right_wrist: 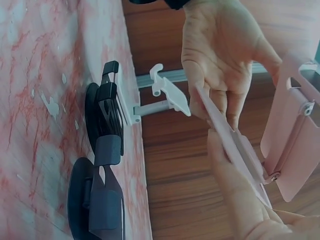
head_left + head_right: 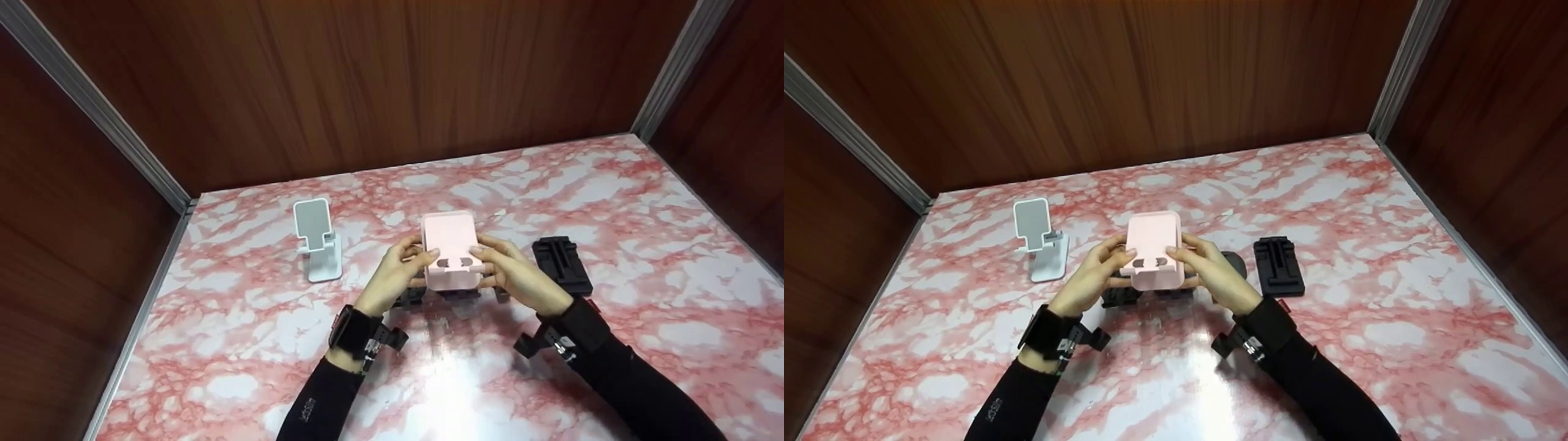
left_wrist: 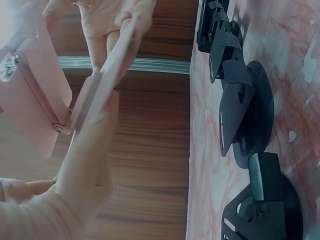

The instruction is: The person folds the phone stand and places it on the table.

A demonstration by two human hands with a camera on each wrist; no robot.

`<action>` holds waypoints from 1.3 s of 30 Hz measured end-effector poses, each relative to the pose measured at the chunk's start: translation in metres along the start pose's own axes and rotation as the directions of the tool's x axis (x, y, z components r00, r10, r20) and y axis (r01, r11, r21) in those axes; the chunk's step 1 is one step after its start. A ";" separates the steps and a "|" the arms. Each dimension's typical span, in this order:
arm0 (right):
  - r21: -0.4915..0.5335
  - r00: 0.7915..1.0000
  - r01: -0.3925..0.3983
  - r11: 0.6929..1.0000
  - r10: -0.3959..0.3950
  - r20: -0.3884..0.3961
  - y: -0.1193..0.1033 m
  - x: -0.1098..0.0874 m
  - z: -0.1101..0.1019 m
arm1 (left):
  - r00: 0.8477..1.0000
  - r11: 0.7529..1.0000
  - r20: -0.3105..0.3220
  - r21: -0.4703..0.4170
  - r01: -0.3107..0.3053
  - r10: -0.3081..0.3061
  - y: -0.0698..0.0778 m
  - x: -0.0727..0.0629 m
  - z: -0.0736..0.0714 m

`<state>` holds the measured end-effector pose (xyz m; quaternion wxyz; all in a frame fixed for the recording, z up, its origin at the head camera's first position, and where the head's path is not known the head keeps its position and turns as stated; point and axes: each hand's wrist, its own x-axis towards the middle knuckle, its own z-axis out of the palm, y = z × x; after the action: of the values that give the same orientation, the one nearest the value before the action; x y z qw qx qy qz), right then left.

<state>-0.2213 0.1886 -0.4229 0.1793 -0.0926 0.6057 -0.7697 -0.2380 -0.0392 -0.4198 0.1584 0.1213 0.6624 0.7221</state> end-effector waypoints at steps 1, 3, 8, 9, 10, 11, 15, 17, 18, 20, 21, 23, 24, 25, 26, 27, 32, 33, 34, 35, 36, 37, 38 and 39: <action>0.001 1.000 -0.003 1.000 0.003 -0.005 0.000 0.000 0.000 | 1.000 1.000 -0.002 0.002 0.000 0.000 0.000 0.000 0.000; 0.000 1.000 -0.008 1.000 0.008 -0.010 0.000 0.000 0.000 | 1.000 1.000 -0.006 0.005 -0.001 0.001 0.000 0.000 0.000; 0.005 1.000 0.004 1.000 -0.004 0.006 0.001 0.001 0.000 | 1.000 1.000 -0.017 -0.017 -0.016 0.015 -0.001 0.001 0.000; 0.009 1.000 0.009 1.000 -0.009 0.014 0.002 0.001 0.000 | 1.000 0.999 -0.017 -0.024 -0.020 0.020 -0.001 0.001 0.000; 0.014 1.000 0.016 1.000 -0.016 0.023 0.002 0.002 -0.001 | 0.999 0.999 -0.019 -0.027 -0.026 0.025 -0.001 0.001 0.000; 0.019 0.999 0.023 1.000 -0.023 0.033 0.002 0.002 -0.001 | 0.999 0.999 -0.021 -0.029 -0.030 0.029 -0.001 0.002 0.000; 0.026 0.996 0.041 0.999 -0.043 0.072 0.002 0.005 -0.001 | 0.999 0.999 -0.035 -0.023 -0.042 0.041 0.000 0.001 0.001; 0.025 0.995 0.045 0.999 -0.047 0.084 0.002 0.006 -0.001 | 0.998 0.999 -0.043 -0.023 -0.043 0.042 -0.001 0.001 0.002; 0.024 0.995 0.045 0.999 -0.047 0.084 0.002 0.006 -0.001 | 0.998 0.999 -0.046 -0.026 -0.044 0.043 -0.001 0.001 0.002; 0.024 0.996 0.043 0.999 -0.044 0.081 0.002 0.006 -0.001 | 0.998 0.999 -0.049 -0.029 -0.046 0.045 -0.001 0.001 0.002; 0.026 0.996 0.041 0.999 -0.043 0.080 0.002 0.006 -0.001 | 0.998 0.998 -0.051 -0.031 -0.047 0.046 -0.001 0.002 0.002; 0.032 0.996 0.041 0.999 -0.044 0.083 0.003 0.006 -0.001 | 0.997 0.998 -0.053 -0.030 -0.050 0.049 -0.002 0.002 0.002; 0.033 0.996 0.042 0.999 -0.044 0.082 0.003 0.006 -0.001 | 0.997 0.998 -0.054 -0.031 -0.051 0.049 -0.002 0.002 0.002; 0.033 0.996 0.043 0.999 -0.045 0.082 0.003 0.006 -0.001 | 0.997 0.998 -0.054 -0.030 -0.053 0.051 -0.002 0.002 0.002; 0.031 0.995 0.045 0.998 -0.048 0.084 0.003 0.006 -0.001 | 0.997 0.998 -0.053 -0.031 -0.054 0.052 -0.002 0.001 0.002; 0.031 0.995 0.047 0.998 -0.050 0.086 0.002 0.006 -0.002 | 0.997 0.998 -0.052 -0.031 -0.055 0.054 -0.002 0.001 0.002; 0.024 0.996 0.046 0.999 -0.047 0.077 0.000 0.004 -0.001 | 0.998 0.998 -0.028 -0.011 -0.060 0.060 -0.001 0.001 0.002; 0.022 0.996 0.041 0.999 -0.043 0.074 -0.001 0.003 -0.001 | 0.998 0.998 -0.023 -0.004 -0.060 0.060 -0.001 0.001 0.002; 0.019 0.997 0.037 0.999 -0.038 0.071 -0.002 0.003 -0.001 | 0.998 0.998 -0.018 0.005 -0.061 0.062 0.000 0.000 0.002; 0.015 0.997 0.034 0.999 -0.035 0.070 -0.002 0.002 -0.001 | 0.998 0.998 -0.013 0.015 -0.062 0.062 0.000 -0.001 0.002; 0.015 0.997 0.030 0.999 -0.031 0.071 -0.003 0.002 -0.002 | 0.998 0.998 -0.010 0.025 -0.061 0.061 0.001 -0.001 0.002; 0.018 0.997 0.027 0.999 -0.028 0.075 -0.004 0.001 -0.002 | 0.998 0.998 -0.006 0.032 -0.061 0.062 0.002 -0.002 0.002; 0.024 0.997 0.022 0.999 -0.023 0.078 -0.004 0.001 -0.002 | 0.998 0.997 -0.002 0.041 -0.062 0.062 0.002 -0.003 0.002; 0.029 0.996 0.018 0.999 -0.020 0.083 -0.005 0.000 -0.003 | 0.998 0.997 0.003 0.047 -0.062 0.062 0.003 -0.003 0.002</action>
<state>-0.2232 0.1921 -0.4190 0.1981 -0.1277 0.5860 -0.7753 -0.2343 -0.0391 -0.4166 0.1334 0.1460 0.6749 0.7109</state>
